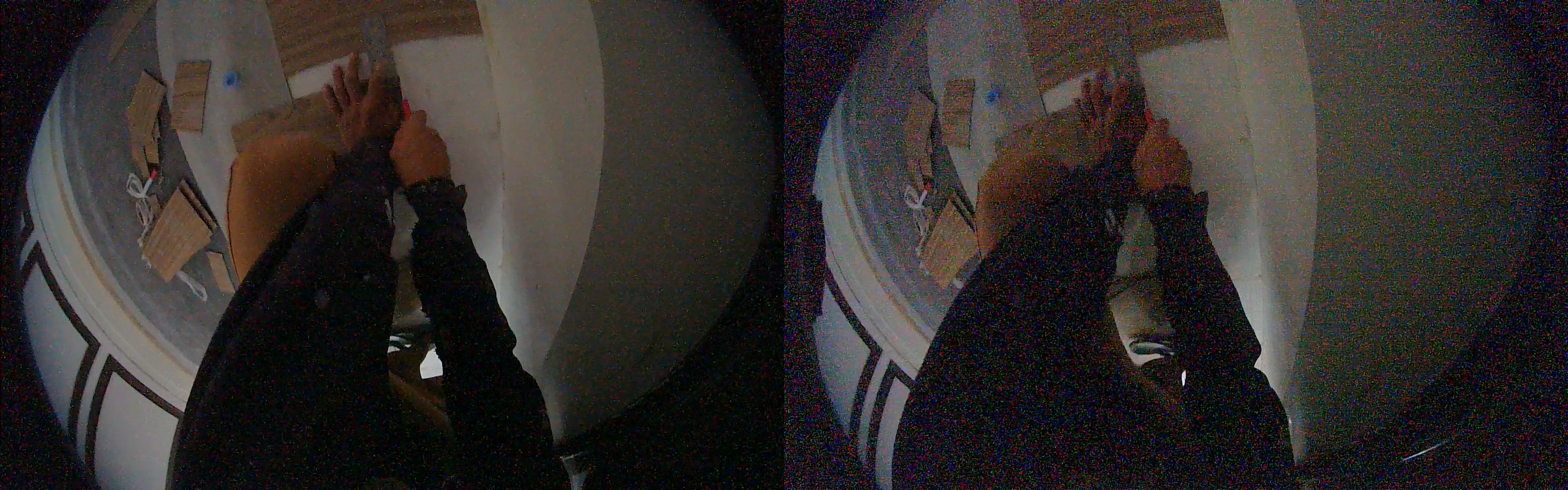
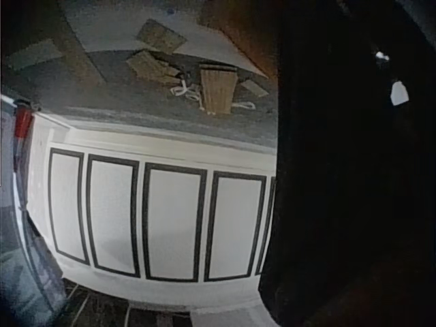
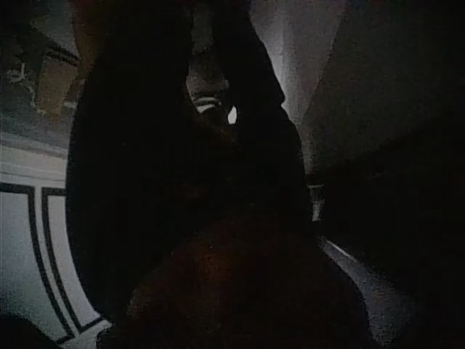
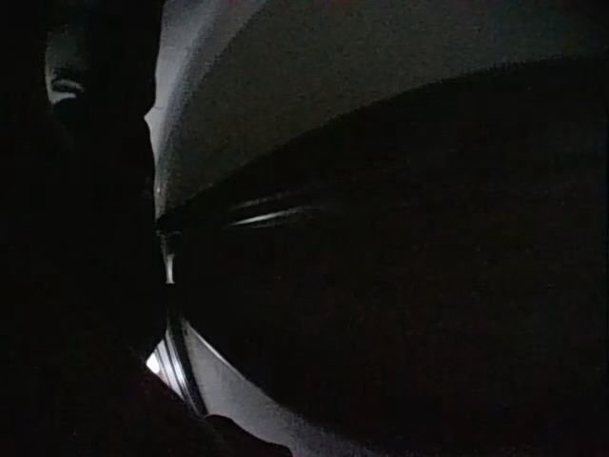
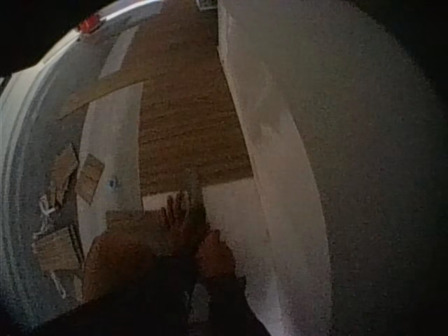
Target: The person uses a utility knife to cut a section of flooring material using a metal ruler as a guide on the floor.
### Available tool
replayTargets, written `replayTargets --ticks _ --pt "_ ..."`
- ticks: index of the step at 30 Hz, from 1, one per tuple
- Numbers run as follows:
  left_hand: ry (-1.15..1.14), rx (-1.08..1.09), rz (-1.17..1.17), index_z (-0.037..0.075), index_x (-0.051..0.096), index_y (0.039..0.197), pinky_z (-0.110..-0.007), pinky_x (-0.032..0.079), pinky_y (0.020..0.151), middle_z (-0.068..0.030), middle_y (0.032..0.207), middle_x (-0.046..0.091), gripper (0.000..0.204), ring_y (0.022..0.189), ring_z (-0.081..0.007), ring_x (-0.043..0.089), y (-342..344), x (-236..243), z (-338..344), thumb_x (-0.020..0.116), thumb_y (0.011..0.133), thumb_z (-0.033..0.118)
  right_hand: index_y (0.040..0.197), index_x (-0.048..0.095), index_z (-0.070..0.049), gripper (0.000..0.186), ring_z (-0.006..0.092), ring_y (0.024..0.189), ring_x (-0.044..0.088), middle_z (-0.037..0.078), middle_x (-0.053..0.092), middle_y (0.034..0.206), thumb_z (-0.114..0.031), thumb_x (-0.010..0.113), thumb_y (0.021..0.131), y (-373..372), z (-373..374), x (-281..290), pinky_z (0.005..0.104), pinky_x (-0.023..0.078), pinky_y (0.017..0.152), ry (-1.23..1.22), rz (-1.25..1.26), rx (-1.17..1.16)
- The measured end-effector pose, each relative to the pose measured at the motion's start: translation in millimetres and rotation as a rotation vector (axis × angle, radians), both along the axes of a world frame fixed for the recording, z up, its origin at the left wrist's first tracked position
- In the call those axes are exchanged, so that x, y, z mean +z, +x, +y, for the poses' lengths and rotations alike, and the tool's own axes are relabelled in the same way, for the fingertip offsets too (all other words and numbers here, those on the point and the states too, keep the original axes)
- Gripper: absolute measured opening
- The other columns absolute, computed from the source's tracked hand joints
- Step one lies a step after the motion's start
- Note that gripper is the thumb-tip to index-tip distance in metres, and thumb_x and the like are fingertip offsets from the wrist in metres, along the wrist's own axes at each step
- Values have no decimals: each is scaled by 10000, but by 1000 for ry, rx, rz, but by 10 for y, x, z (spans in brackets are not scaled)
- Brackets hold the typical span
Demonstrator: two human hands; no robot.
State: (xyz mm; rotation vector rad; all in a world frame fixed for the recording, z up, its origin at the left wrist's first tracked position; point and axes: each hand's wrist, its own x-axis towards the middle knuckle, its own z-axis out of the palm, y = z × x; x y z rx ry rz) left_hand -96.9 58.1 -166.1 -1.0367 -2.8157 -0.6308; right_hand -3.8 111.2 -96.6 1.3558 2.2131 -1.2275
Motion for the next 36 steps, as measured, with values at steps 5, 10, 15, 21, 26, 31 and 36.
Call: replayTargets --ticks 5,10,15,21,26,31,36 --pt "24 -21 -80 273 587 1385 -690 177 1196 -116 1598 384 545 1490 -462 295 -116 20 35 691 850 288 1140 464 22 294 521 961 681 338 693 1007 -249 463 1026 -33 29 244 615 531 838 -122 -136 -26" --pt "86 -26 40 255 579 1382 -692 184 1195 -121 1598 386 568 1485 -476 302 -203 -62 140 683 824 221 1153 444 24 314 540 977 669 348 687 1016 -267 471 1039 91 1 269 620 525 847 -122 -179 41" --pt "50 -37 -38 246 588 1358 -692 191 1194 -112 1586 404 567 1482 -480 307 -281 -73 112 678 801 191 1148 441 20 325 532 962 675 353 686 988 -277 505 1035 128 -127 314 613 530 838 -152 -211 -15" --pt "231 -48 -71 246 630 1305 -667 196 1207 -124 1559 436 552 1474 -455 335 -245 248 90 688 759 186 1159 436 16 324 526 931 684 357 683 966 -261 532 1020 236 -255 113 602 548 793 -63 -186 53" --pt "45 53 37 250 644 1294 -653 208 1205 -102 1546 458 494 1466 -430 358 -346 -208 71 661 802 204 1167 429 9 278 527 879 689 328 696 913 -200 520 1009 486 -515 -60 603 552 777 -104 -262 53" --pt "-106 248 58 287 637 1314 -628 227 1201 -91 1515 505 420 1464 -394 377 -446 -984 -77 607 897 250 1185 415 -3 261 532 838 681 332 692 899 -198 484 1025 1007 -977 -157 639 530 759 -193 -313 43" --pt "-390 -112 536 291 613 1355 -619 226 1200 -96 1515 512 428 1470 -387 377 -622 -980 -365 583 929 274 1183 438 -21 269 543 825 667 334 684 883 -255 445 1050 932 -695 -56 658 508 730 -185 -213 11"
